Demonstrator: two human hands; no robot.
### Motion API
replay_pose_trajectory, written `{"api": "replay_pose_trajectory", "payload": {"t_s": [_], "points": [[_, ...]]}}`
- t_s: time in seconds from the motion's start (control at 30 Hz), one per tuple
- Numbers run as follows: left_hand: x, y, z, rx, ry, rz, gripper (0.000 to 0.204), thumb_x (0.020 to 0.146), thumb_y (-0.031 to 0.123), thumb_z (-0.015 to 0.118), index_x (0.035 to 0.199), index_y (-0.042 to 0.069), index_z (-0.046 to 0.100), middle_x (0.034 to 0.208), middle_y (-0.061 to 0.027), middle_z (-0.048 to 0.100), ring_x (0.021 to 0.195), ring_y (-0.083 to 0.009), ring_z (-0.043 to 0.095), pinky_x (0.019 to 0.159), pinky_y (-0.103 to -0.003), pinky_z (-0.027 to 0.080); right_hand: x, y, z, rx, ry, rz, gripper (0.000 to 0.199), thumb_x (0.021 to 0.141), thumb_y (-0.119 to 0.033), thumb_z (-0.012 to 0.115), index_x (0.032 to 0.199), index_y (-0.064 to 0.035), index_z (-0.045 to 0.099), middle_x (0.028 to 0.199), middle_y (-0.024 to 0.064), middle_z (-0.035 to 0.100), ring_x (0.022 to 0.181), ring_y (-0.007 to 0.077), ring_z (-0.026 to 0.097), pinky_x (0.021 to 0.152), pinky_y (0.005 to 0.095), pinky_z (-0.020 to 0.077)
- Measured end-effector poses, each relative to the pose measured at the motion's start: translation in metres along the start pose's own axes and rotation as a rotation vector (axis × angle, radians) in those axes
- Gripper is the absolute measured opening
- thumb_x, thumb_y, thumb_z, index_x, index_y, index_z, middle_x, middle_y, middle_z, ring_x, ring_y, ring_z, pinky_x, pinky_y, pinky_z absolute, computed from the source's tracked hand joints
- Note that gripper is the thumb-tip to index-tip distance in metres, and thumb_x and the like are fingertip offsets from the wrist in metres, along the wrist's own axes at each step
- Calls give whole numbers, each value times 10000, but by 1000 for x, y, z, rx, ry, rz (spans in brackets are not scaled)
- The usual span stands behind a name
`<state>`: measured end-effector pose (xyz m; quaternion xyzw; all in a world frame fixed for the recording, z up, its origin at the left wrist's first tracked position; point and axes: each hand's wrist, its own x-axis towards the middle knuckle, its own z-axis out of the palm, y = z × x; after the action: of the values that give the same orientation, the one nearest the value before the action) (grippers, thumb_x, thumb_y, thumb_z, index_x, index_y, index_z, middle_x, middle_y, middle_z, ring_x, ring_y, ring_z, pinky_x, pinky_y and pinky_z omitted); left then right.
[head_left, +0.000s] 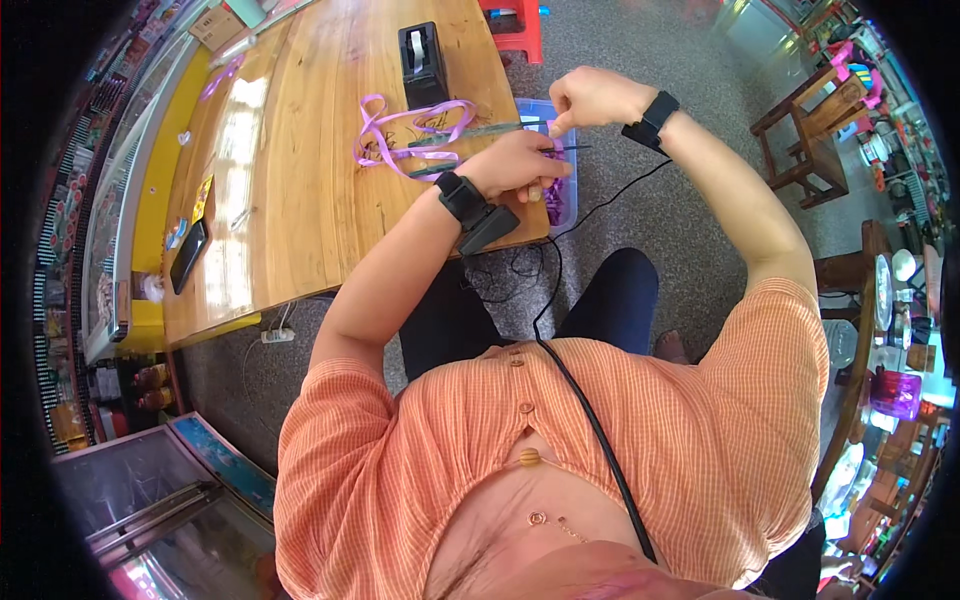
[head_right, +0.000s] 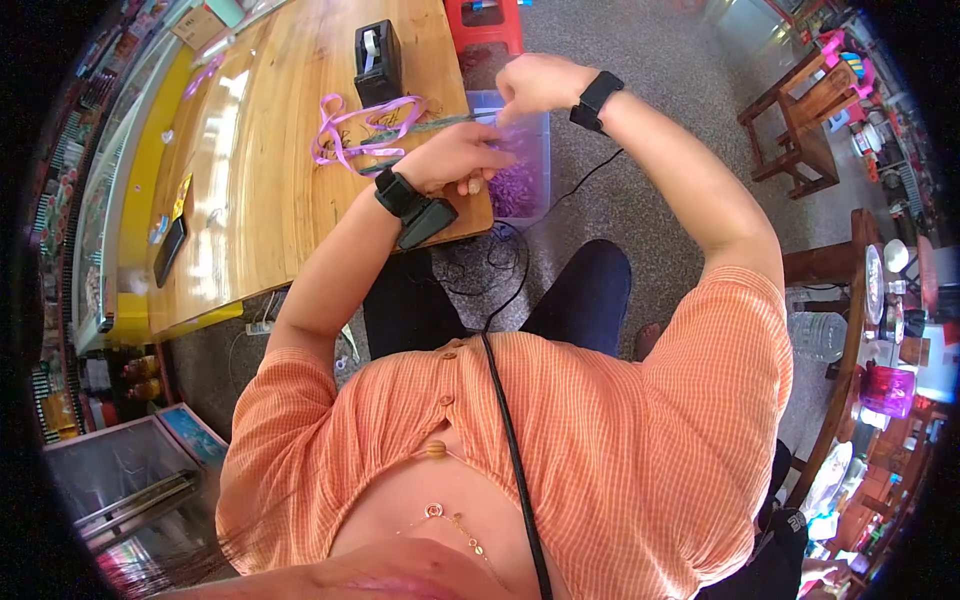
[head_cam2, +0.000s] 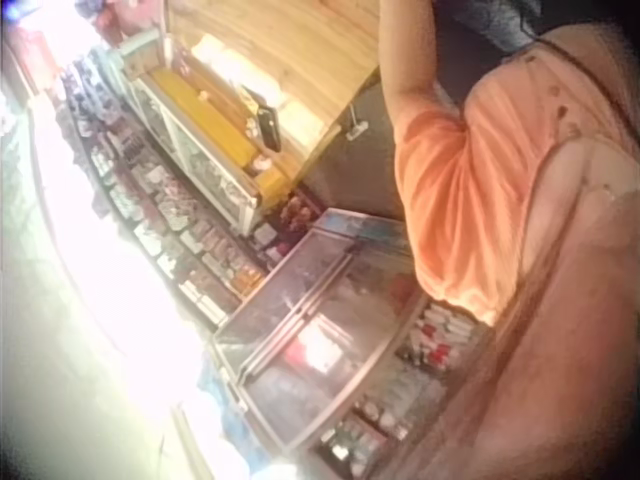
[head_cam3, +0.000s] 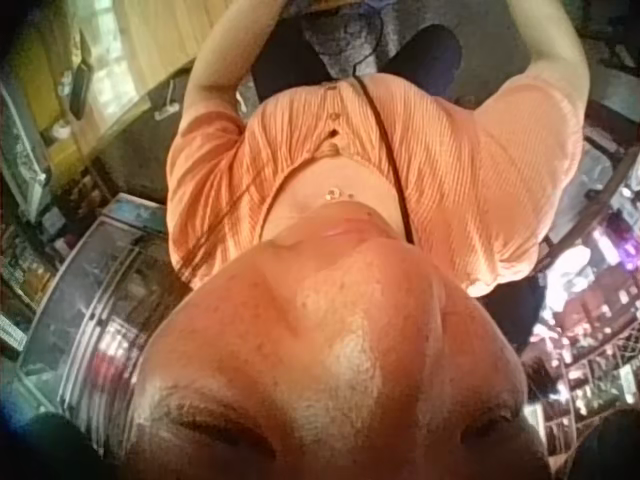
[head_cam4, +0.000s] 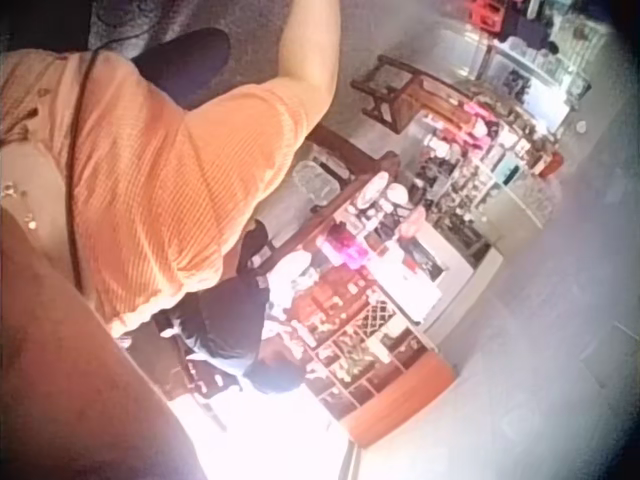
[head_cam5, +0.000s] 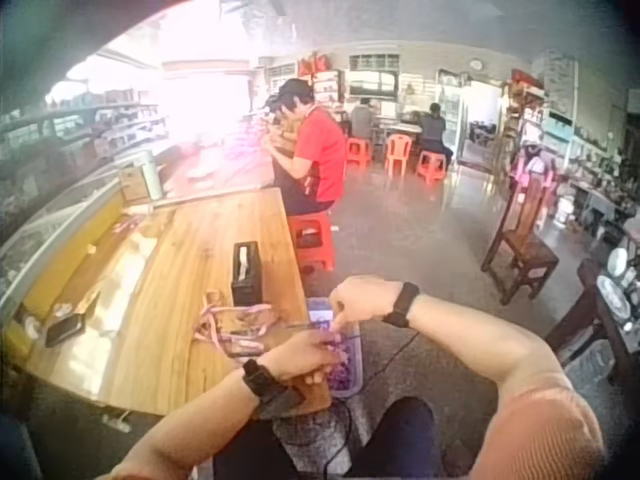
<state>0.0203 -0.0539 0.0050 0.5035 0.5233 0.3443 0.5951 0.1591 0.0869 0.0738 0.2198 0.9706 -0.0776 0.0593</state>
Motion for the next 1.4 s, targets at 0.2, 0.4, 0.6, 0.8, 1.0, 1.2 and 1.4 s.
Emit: {"api": "replay_pose_trajectory", "payload": {"t_s": [0.2, 0.4, 0.6, 0.8, 1.0, 1.2, 1.4], "points": [[-2, 6, 2, 6, 11, 3, 223, 872, 172, 710, 949, -17, 621, 651, -36, 577, 453, -116, 549, 387, -249, 426, 7, 18, 12, 295, 41, -232, 191, 788, -253, 760, 855, -83, 709, 827, 70, 665, 773, 257, 647, 691, 373, 493], [-4, 12, 4, 32, 20, -29, 420, 890, 181, 711, 1187, -78, 565, 658, -33, 568, 447, -95, 527, 381, -235, 396, 13, 14, 19, 14, 33, -458, 192, 813, -217, 661, 960, -147, 762, 1094, 80, 668, 987, 277, 652, 813, 380, 510], [-6, 14, 6, 41, 36, -15, 236, 904, 198, 696, 994, -6, 620, 652, -11, 568, 436, -76, 512, 381, -229, 391, 21, 15, 25, -25, -95, -486, 242, 876, -241, 590, 969, -67, 731, 1254, 121, 605, 1112, 301, 573, 992, 402, 446], [-5, 11, 0, 68, -3, -31, 223, 918, 226, 680, 946, 11, 627, 646, -4, 565, 432, -74, 505, 383, -223, 390, -23, 39, 44, 987, 123, 57, 348, 975, -316, 485, 1221, -128, 646, 1201, 27, 665, 1107, 190, 602, 934, 377, 472], [-2, 12, 3, 43, 1, -10, 211, 926, 238, 670, 920, 29, 638, 636, 13, 550, 453, -66, 512, 388, -219, 398, -43, 47, 116, 1712, -16, 251, 465, 976, -396, 479, 1273, -61, 603, 1226, 119, 651, 1110, 233, 605, 951, 396, 475], [0, 10, 2, 77, -14, -34, 222, 931, 265, 665, 955, 46, 632, 652, 24, 544, 498, -58, 529, 393, -213, 403, -26, 35, 155, 2059, -90, 116, 447, 954, -408, 545, 1245, -75, 609, 1194, 104, 655, 1102, 228, 607, 926, 394, 464], [-4, 10, 0, 74, 0, -44, 219, 939, 275, 654, 933, 58, 622, 663, 28, 545, 499, -53, 525, 396, -208, 403, -9, 48, 181, 2072, -110, 87, 394, 932, -350, 584, 1247, -115, 607, 1173, 71, 665, 1097, 204, 612, 919, 369, 448]]}}
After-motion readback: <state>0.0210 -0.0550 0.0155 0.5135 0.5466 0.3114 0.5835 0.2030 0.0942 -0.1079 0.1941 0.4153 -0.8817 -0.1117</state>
